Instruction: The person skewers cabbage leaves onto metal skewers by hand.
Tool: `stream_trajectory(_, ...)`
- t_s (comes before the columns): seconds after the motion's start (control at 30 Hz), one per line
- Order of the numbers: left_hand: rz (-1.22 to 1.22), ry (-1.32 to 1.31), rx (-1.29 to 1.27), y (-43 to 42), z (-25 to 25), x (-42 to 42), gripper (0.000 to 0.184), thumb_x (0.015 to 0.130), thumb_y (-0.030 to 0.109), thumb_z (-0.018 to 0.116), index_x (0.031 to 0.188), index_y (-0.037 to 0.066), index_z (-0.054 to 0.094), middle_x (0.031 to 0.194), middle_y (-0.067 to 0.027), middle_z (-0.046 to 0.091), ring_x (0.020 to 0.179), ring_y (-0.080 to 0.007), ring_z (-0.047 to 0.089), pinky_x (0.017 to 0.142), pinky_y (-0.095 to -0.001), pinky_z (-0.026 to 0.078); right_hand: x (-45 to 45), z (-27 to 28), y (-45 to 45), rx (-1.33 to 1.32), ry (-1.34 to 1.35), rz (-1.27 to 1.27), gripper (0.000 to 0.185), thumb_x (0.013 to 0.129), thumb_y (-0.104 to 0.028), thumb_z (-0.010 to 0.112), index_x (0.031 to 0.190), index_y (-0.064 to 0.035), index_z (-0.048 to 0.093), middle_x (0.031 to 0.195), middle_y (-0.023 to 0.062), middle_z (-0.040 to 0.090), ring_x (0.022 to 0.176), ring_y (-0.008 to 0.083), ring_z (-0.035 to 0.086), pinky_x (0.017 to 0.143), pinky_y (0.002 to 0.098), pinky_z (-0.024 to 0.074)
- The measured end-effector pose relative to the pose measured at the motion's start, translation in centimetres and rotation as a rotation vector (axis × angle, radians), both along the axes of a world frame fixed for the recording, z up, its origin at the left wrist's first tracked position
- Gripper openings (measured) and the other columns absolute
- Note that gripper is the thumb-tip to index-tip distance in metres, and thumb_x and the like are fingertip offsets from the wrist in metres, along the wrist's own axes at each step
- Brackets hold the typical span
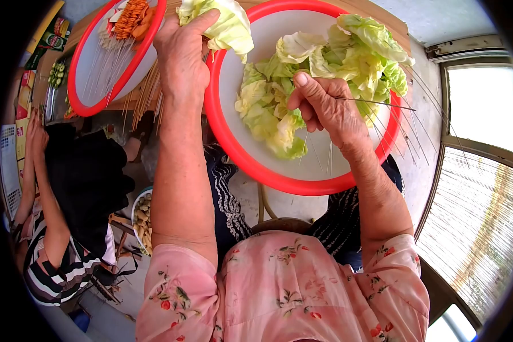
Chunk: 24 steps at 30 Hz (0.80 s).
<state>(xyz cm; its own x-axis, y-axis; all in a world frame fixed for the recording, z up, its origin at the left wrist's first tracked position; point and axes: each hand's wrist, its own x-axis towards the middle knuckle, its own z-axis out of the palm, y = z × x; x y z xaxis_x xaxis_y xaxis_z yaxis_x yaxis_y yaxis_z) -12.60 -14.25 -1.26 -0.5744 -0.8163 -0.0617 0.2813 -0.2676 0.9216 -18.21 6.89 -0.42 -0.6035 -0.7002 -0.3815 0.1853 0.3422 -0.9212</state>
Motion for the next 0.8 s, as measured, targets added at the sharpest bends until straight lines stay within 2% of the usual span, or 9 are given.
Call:
stream_trajectory(0.3,-0.095,-0.002,0.05,-0.5,-0.7,-0.1,0.034,0.078,-0.004,0.064,0.11,-0.003,0.053,0.102,-0.0118,0.061,0.09,-0.0222,0.062,0.078,-0.0342,0.054,0.3,-2.0,-0.8,-0.01,-0.017,0.02,0.051,0.09,-0.044,0.054,0.067,0.0,0.062,0.05,0.0007,0.048,0.041,0.0089,0.047,0.039,0.0235,0.0397)
stream_trajectory(0.5,-0.046,-0.034,0.027,-0.3,-0.2,-0.1,0.034,0.078,-0.005,0.064,0.11,-0.004,0.052,0.102,-0.0124,0.061,0.091,-0.0227,0.062,0.08,-0.0347,0.054,-0.2,-1.1,0.2,-0.052,-0.16,-0.1,0.051,0.091,-0.046,0.053,0.069,-0.0005,0.062,0.049,0.0006,0.047,0.04,0.0085,0.046,0.038,0.0222,0.0355)
stream_trajectory(0.8,-0.031,-0.053,0.012,-0.6,-0.1,0.0,0.035,0.078,-0.005,0.064,0.11,-0.005,0.052,0.103,-0.0135,0.06,0.091,-0.0235,0.062,0.08,-0.0358,0.054,-0.7,-2.1,0.7,-0.105,-0.29,-0.154,0.051,0.091,-0.047,0.052,0.069,-0.002,0.062,0.049,0.001,0.049,0.04,0.0095,0.047,0.038,0.0231,0.0344)
